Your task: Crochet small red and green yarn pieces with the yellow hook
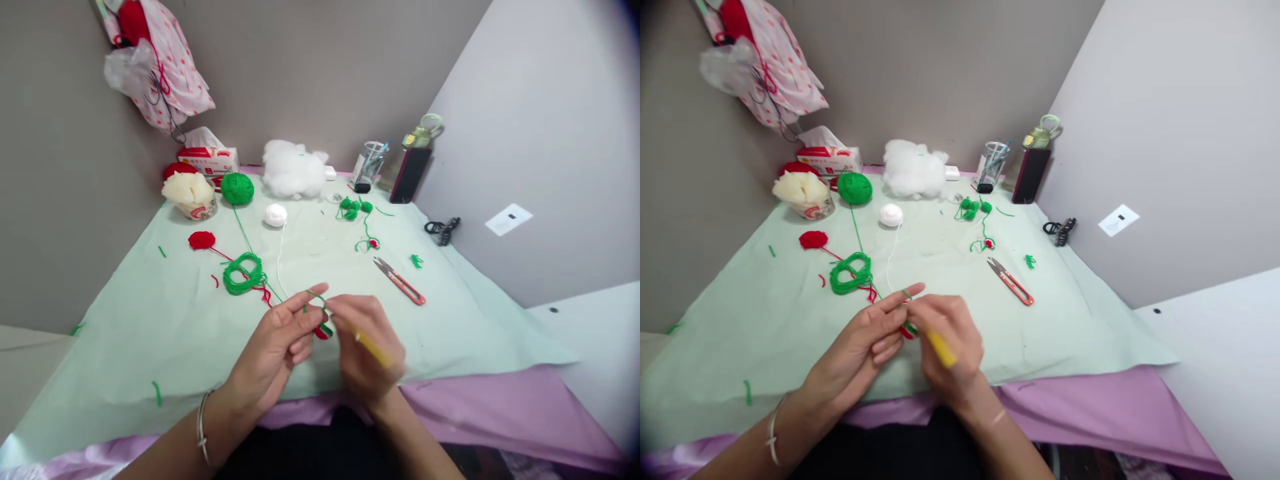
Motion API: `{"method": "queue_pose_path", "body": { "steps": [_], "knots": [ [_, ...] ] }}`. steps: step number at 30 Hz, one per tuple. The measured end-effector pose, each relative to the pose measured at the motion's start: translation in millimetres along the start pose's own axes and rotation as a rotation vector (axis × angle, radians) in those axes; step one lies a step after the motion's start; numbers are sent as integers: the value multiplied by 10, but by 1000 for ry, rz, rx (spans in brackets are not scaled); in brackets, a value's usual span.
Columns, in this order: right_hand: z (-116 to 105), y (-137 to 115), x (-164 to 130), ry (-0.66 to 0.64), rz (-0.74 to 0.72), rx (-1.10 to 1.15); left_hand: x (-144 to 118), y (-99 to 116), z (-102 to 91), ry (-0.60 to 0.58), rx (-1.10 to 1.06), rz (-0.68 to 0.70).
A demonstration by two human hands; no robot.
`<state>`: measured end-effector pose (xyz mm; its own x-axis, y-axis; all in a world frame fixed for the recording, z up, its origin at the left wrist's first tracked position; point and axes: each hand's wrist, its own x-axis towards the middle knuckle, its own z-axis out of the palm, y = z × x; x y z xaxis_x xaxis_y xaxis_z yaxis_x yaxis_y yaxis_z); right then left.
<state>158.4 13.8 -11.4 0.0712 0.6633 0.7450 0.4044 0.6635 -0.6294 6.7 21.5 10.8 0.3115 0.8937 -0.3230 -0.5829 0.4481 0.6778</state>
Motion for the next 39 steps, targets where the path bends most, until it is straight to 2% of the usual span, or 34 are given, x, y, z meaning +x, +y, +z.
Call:
{"method": "queue_pose_path", "body": {
  "steps": [2,4,5,9,14,17,20,23,26,29,31,34,35,37,39],
  "knots": [
    [-31,23,36,89,225,210,1,38,-13,-19,-1,-45],
    [-33,31,74,141,402,435,0,60,-4,-3,27,2],
    [-22,30,85,132,445,499,0,59,8,7,50,38],
    [40,28,77,-4,501,512,2,17,32,-4,198,133],
    [21,98,139,91,674,695,5,50,-29,-33,413,218],
    [15,123,184,73,788,799,8,70,-24,-23,404,230],
    [35,119,181,84,803,777,13,63,13,7,348,224],
    [82,95,148,103,750,697,23,48,52,19,309,222],
    [162,36,102,93,627,584,51,4,77,50,192,218],
    [216,-29,60,35,476,415,100,-71,69,50,-39,146],
    [164,-15,63,-54,347,294,126,-90,34,43,-143,84],
    [-131,195,146,-314,132,82,119,29,-59,77,-189,68],
    [-278,319,189,-358,100,-33,100,113,-97,102,-204,91],
    [-600,616,273,-368,98,-376,41,327,-172,201,-276,159],
    [-894,910,336,-386,205,-804,-39,556,-236,247,-381,206]
  ]
}}
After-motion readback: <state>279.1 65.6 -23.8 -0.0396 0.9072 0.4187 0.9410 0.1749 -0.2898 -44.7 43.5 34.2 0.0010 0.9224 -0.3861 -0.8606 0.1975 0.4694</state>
